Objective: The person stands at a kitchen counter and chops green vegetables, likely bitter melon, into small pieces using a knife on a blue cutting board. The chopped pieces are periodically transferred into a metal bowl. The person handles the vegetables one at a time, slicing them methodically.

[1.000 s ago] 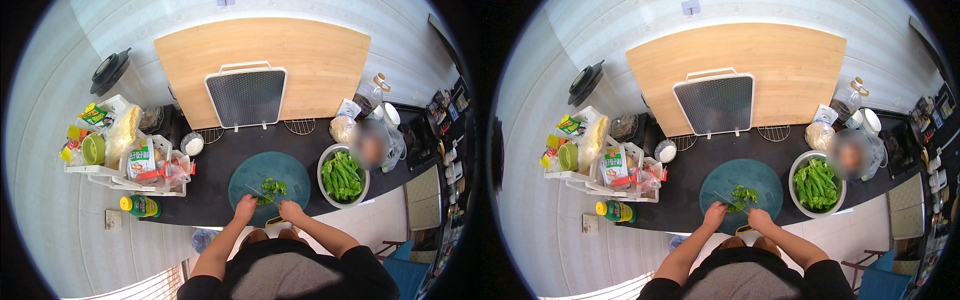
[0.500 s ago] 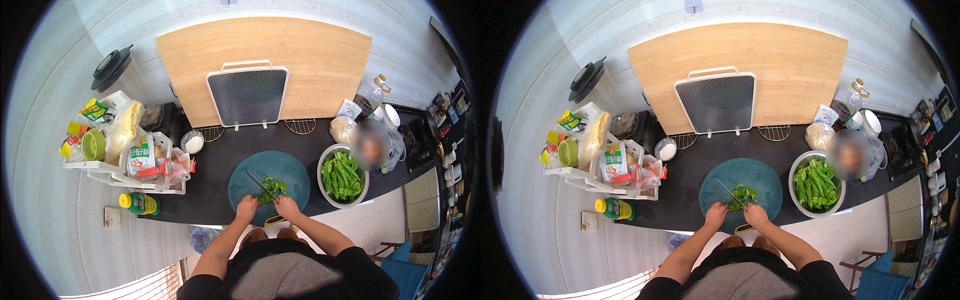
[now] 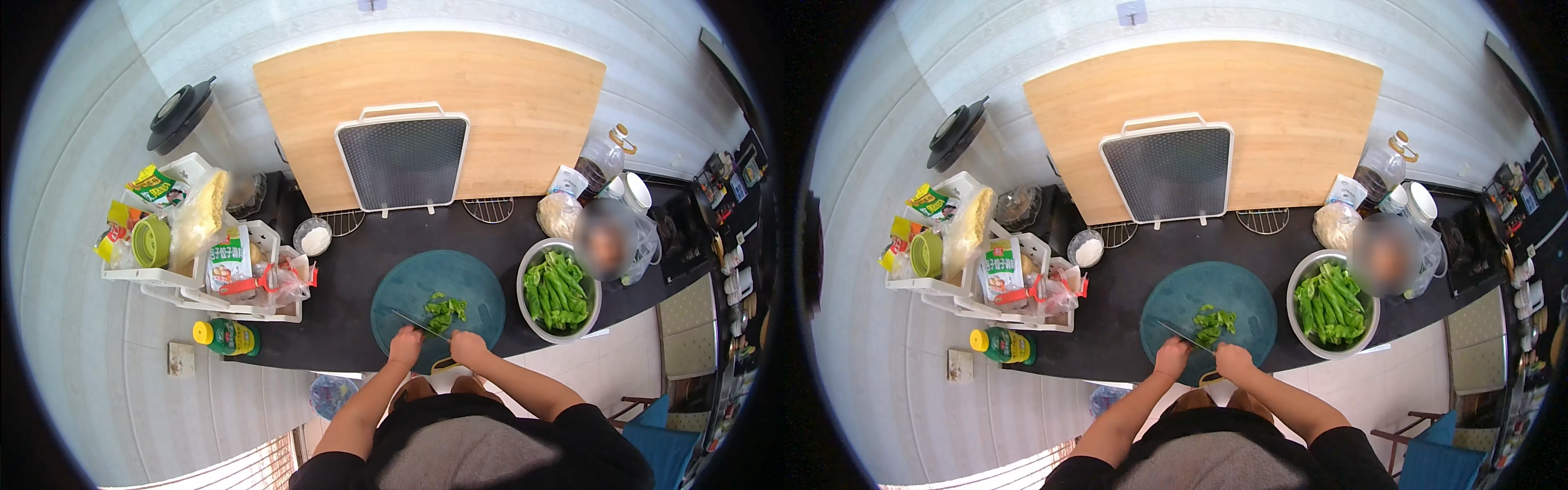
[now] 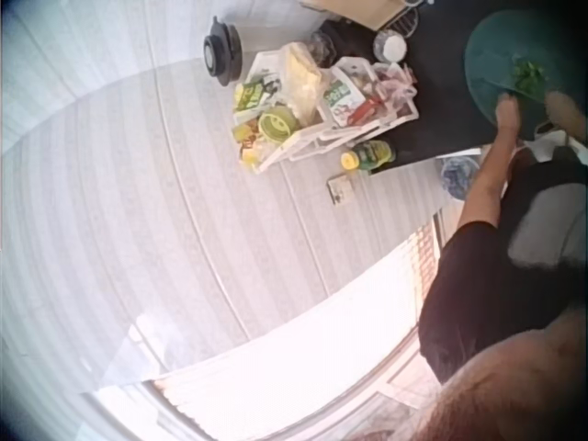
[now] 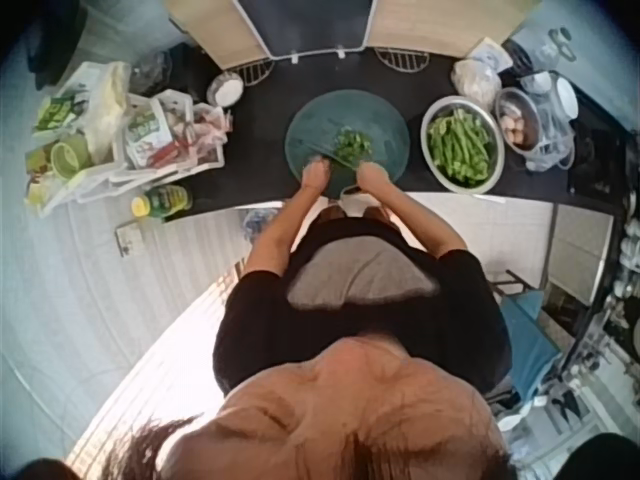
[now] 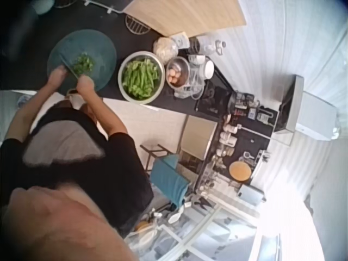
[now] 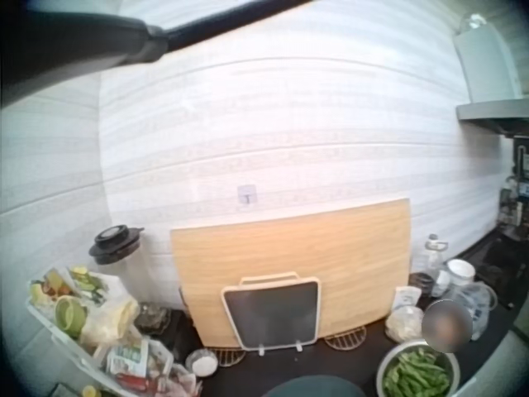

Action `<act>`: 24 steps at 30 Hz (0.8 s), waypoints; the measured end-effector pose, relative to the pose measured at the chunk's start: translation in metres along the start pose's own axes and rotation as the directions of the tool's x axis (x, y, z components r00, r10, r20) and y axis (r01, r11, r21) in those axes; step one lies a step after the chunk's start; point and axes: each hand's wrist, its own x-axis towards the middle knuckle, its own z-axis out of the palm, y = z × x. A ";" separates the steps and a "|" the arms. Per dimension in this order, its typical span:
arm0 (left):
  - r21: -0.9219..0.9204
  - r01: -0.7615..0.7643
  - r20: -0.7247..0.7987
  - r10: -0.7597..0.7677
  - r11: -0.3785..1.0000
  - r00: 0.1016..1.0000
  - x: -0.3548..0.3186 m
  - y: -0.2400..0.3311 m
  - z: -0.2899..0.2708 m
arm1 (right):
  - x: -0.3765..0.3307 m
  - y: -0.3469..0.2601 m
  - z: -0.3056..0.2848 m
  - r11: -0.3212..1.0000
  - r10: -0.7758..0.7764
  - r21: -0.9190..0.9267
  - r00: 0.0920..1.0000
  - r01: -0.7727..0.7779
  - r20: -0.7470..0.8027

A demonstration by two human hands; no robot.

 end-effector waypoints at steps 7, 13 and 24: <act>-0.004 0.029 0.008 -0.029 1.000 1.000 -0.003 -0.003 -0.003 | 0.017 -0.011 0.008 0.999 0.011 0.035 0.999 -0.010 -0.046; -0.114 0.001 -0.052 -0.007 0.993 0.999 -0.002 0.002 -0.008 | 0.022 0.007 -0.003 0.966 0.142 0.238 0.975 -0.099 -0.173; -0.116 0.021 -0.014 -0.023 0.993 1.000 0.005 0.002 0.006 | 0.002 0.000 -0.005 0.990 0.093 0.108 0.995 -0.094 0.019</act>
